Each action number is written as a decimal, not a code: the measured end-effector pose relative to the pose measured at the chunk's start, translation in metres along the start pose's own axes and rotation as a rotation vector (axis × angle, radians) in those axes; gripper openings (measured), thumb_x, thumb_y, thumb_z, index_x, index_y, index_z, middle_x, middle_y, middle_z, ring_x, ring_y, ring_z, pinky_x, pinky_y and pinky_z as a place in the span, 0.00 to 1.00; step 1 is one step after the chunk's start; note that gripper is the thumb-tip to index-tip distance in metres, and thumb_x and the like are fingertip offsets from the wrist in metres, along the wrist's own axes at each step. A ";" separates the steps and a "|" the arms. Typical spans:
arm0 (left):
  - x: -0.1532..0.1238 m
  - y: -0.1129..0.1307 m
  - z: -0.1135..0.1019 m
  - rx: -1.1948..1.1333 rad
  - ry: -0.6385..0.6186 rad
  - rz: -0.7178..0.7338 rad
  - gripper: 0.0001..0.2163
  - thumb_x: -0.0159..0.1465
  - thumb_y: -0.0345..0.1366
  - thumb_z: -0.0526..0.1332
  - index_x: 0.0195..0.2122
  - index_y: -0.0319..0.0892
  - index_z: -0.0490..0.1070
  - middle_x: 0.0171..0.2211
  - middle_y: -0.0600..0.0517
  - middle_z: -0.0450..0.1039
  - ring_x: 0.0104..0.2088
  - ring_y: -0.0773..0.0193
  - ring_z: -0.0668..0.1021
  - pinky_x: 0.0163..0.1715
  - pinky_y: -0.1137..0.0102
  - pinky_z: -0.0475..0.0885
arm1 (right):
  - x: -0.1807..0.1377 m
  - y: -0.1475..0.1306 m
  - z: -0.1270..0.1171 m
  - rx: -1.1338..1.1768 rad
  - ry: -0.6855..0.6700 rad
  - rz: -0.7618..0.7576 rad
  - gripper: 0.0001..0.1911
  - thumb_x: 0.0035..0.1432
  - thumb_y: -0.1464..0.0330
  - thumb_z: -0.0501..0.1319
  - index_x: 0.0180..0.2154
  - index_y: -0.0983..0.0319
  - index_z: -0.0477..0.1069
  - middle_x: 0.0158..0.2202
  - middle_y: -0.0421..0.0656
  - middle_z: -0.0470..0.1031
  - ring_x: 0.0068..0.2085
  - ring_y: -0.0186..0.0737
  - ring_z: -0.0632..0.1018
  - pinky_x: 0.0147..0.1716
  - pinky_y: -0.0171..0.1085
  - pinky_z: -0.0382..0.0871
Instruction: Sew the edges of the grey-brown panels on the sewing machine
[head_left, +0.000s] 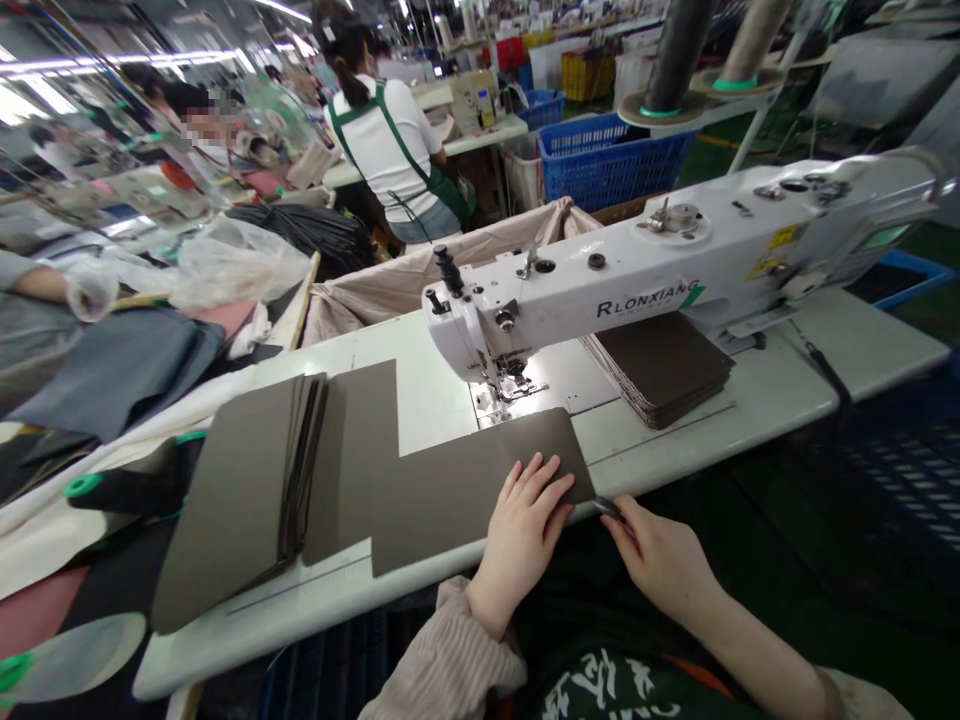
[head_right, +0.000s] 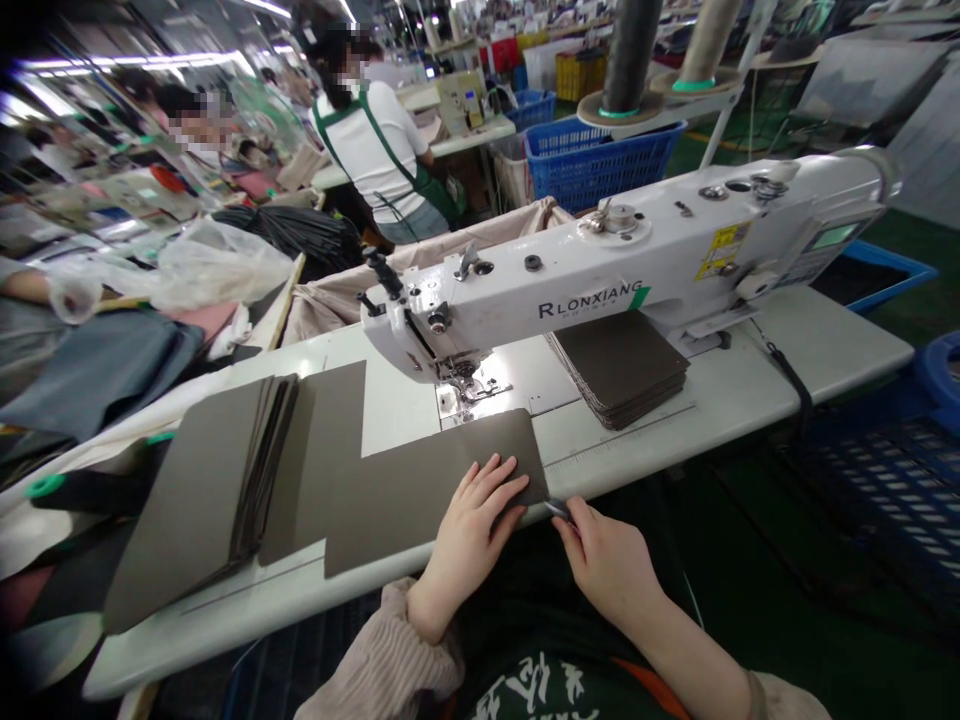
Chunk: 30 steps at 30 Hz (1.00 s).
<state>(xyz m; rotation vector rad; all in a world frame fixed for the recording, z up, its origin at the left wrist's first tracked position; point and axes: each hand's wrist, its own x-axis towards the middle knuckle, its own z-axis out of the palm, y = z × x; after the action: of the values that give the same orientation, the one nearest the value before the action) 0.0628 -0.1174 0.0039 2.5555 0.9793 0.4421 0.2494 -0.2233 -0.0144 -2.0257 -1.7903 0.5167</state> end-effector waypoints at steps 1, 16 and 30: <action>0.000 0.001 0.000 0.002 0.000 -0.006 0.17 0.69 0.33 0.57 0.59 0.52 0.65 0.65 0.54 0.60 0.67 0.58 0.58 0.67 0.53 0.53 | 0.000 0.000 0.001 -0.004 0.003 -0.001 0.10 0.69 0.62 0.49 0.37 0.57 0.63 0.29 0.38 0.74 0.27 0.37 0.76 0.24 0.36 0.57; 0.000 -0.001 -0.003 -0.024 0.001 -0.004 0.17 0.69 0.33 0.58 0.58 0.52 0.66 0.64 0.54 0.62 0.67 0.57 0.60 0.66 0.52 0.54 | 0.001 0.003 0.009 0.155 0.034 0.047 0.11 0.69 0.61 0.49 0.36 0.57 0.63 0.26 0.38 0.72 0.25 0.38 0.74 0.24 0.36 0.59; 0.015 0.023 0.007 -0.104 -0.026 -0.051 0.04 0.67 0.33 0.62 0.43 0.45 0.70 0.41 0.51 0.71 0.43 0.57 0.71 0.45 0.60 0.67 | 0.000 0.008 -0.005 0.134 -0.014 0.053 0.12 0.69 0.61 0.48 0.34 0.57 0.62 0.25 0.37 0.72 0.25 0.37 0.74 0.24 0.36 0.57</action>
<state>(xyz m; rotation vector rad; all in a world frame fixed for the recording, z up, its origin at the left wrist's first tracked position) 0.0897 -0.1245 0.0101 2.4318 0.9840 0.4333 0.2586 -0.2242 -0.0146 -1.9869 -1.6663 0.6505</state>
